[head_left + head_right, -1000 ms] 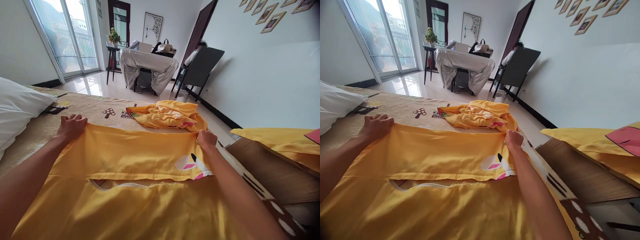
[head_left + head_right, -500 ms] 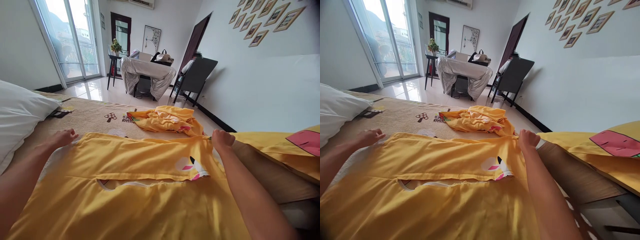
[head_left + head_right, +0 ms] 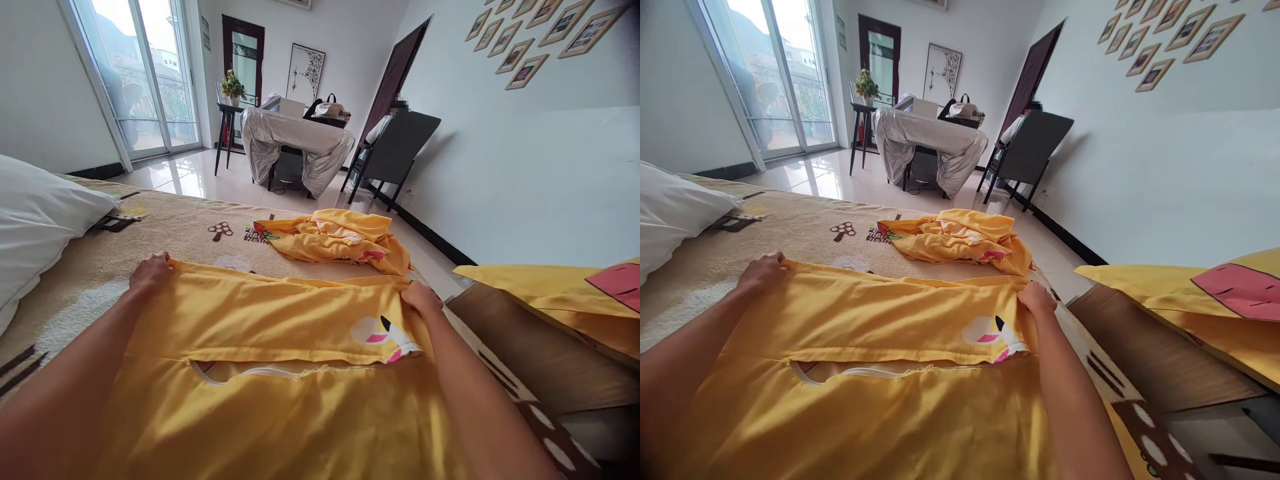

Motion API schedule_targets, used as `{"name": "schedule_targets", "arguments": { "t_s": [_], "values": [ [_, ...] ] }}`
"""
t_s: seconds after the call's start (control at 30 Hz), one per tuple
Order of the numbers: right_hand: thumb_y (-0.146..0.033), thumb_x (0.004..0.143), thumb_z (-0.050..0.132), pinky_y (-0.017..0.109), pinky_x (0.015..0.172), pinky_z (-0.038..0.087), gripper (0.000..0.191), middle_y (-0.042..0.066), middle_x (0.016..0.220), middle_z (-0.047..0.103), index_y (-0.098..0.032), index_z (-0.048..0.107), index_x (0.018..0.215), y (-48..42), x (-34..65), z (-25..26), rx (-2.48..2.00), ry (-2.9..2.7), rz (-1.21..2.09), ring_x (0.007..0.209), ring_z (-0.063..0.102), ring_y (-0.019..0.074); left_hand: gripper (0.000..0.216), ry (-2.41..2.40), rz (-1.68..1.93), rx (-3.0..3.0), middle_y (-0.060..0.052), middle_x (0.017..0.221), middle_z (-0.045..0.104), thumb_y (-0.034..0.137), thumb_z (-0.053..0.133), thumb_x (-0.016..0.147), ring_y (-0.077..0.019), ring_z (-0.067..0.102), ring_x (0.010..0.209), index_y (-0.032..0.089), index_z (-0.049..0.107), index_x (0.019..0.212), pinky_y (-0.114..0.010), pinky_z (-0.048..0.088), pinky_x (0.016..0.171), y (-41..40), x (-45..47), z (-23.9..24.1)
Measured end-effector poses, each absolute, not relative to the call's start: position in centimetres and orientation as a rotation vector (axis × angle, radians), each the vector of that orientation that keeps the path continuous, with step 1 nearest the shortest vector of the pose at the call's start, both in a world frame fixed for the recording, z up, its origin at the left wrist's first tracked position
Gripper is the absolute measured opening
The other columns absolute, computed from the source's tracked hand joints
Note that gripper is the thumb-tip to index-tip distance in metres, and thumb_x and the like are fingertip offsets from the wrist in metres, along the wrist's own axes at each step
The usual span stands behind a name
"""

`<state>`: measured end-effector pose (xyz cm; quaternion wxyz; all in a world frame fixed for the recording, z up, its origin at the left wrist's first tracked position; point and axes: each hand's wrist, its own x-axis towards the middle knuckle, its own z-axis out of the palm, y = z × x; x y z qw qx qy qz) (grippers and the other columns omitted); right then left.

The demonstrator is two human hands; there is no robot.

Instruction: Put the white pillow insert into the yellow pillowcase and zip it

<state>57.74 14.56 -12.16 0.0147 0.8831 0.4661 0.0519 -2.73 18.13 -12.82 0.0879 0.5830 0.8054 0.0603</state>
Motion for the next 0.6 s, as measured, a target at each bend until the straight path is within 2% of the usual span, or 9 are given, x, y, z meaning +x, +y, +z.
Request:
{"name": "schedule_targets", "arguments": {
  "t_s": [0.13,0.23,0.37,0.43,0.53,0.6],
  "values": [
    [-0.022,0.080,0.053,0.037,0.070,0.053,0.037,0.023,0.105,0.067,-0.008,0.063,0.113,14.2,57.3,-13.0,2.778,1.347,0.119,0.097,0.067,0.0316,0.044,2.479,0.375,1.739,-0.020,0.121,0.055,0.034,0.026,0.090,-0.0323,0.055,0.107,0.014,0.050,0.121,-0.040,0.046,0.080,17.5,-3.2,-12.6],
    [-0.019,0.085,0.046,0.038,0.079,0.051,0.039,0.023,0.111,0.065,-0.007,0.055,0.121,13.3,56.6,-13.3,2.780,1.387,0.186,0.104,0.065,0.0314,0.051,2.565,0.556,1.713,-0.021,0.128,0.046,0.039,0.015,0.093,-0.0350,0.046,0.120,0.013,0.044,0.127,-0.044,0.043,0.092,16.6,-3.4,-12.9],
    [-0.013,0.088,0.035,0.042,0.081,0.049,0.044,0.025,0.107,0.066,-0.004,0.043,0.130,12.3,55.0,-12.1,2.774,1.458,0.232,0.102,0.065,0.0322,0.056,2.596,0.624,1.727,-0.030,0.136,0.037,0.037,0.022,0.092,-0.0442,0.037,0.127,0.004,0.035,0.135,-0.058,0.037,0.096,16.1,-2.7,-12.2],
    [-0.015,0.090,0.034,0.043,0.081,0.048,0.043,0.027,0.107,0.065,-0.004,0.044,0.130,12.2,53.3,-10.8,2.741,1.540,0.208,0.102,0.065,0.0333,0.056,2.491,0.583,1.879,-0.031,0.140,0.035,0.032,0.028,0.090,-0.0445,0.036,0.129,0.003,0.032,0.138,-0.061,0.034,0.097,16.2,-1.0,-11.3],
    [-0.020,0.092,0.036,0.040,0.087,0.046,0.037,0.025,0.116,0.062,-0.008,0.054,0.122,12.2,48.2,-9.2,2.585,1.810,0.124,0.108,0.062,0.0318,0.052,2.098,0.408,2.211,-0.022,0.138,0.049,0.029,0.032,0.088,-0.0342,0.050,0.122,0.008,0.044,0.135,-0.051,0.036,0.102,16.0,4.4,-10.9],
    [-0.025,0.093,0.039,0.035,0.093,0.043,0.035,0.019,0.122,0.062,-0.014,0.058,0.120,11.9,43.4,-9.2,2.380,2.077,0.018,0.114,0.059,0.0269,0.053,1.795,0.300,2.393,-0.015,0.140,0.051,0.027,0.037,0.087,-0.0264,0.050,0.126,0.014,0.044,0.138,-0.040,0.036,0.106,15.1,9.5,-11.7]
  ]
}}
